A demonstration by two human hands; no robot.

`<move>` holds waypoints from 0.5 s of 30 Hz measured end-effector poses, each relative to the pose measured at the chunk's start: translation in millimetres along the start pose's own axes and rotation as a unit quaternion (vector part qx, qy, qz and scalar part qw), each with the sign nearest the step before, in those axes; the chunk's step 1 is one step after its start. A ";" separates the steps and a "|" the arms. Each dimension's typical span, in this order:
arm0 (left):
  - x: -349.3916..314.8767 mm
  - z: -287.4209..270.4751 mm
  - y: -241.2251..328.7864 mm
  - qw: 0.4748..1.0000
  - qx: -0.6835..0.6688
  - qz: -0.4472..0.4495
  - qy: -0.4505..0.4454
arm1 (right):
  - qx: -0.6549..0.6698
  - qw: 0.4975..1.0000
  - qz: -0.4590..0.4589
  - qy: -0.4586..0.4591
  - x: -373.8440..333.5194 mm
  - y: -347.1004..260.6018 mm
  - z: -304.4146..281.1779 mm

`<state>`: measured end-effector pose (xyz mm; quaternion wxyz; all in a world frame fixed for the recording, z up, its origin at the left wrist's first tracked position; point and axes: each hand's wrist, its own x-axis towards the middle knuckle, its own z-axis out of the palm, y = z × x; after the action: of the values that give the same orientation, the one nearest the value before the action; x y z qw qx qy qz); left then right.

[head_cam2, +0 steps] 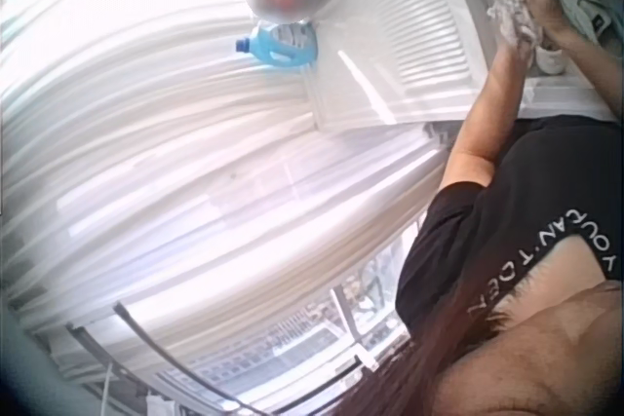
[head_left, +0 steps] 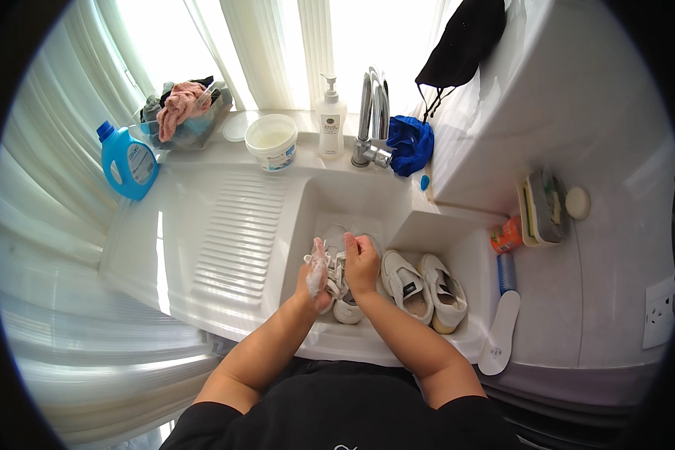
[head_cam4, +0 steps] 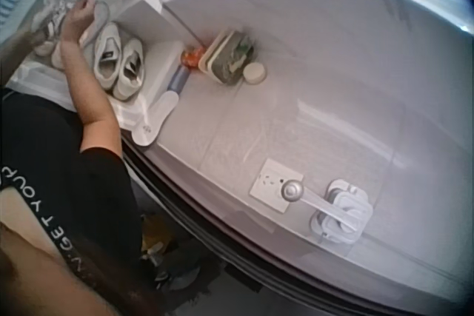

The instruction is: The person washes shoelaces by hand in a sink using soap and water. They scrub the laces together to create foam and then rinse them under the running water.

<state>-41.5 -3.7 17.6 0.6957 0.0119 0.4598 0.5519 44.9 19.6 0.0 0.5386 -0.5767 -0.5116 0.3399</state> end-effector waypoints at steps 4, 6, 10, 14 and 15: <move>32.8 -44.5 -10.2 0.994 -0.030 -0.003 -0.100 | 0.012 0.973 -0.194 -0.121 -21.6 -28.3 -5.8; 30.0 -45.1 -12.4 0.982 -0.063 -0.008 -0.177 | -0.008 0.979 -0.177 -0.103 -21.3 -28.0 -1.3; -27.9 16.0 1.2 0.987 -0.034 0.011 -0.156 | -0.025 0.996 -0.076 -0.030 10.2 -9.7 6.1; -15.6 -4.3 -6.8 0.972 0.100 0.107 -0.182 | 0.190 0.962 0.182 -0.070 26.9 -2.3 1.0; -13.0 -7.3 -4.1 0.973 0.086 0.102 -0.186 | 0.269 0.926 0.255 -0.069 34.4 -0.4 -2.1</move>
<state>-42.8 -19.0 19.4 0.7055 0.2214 0.3643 0.5661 55.3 51.8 6.2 0.5321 -0.4958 -0.2729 0.6298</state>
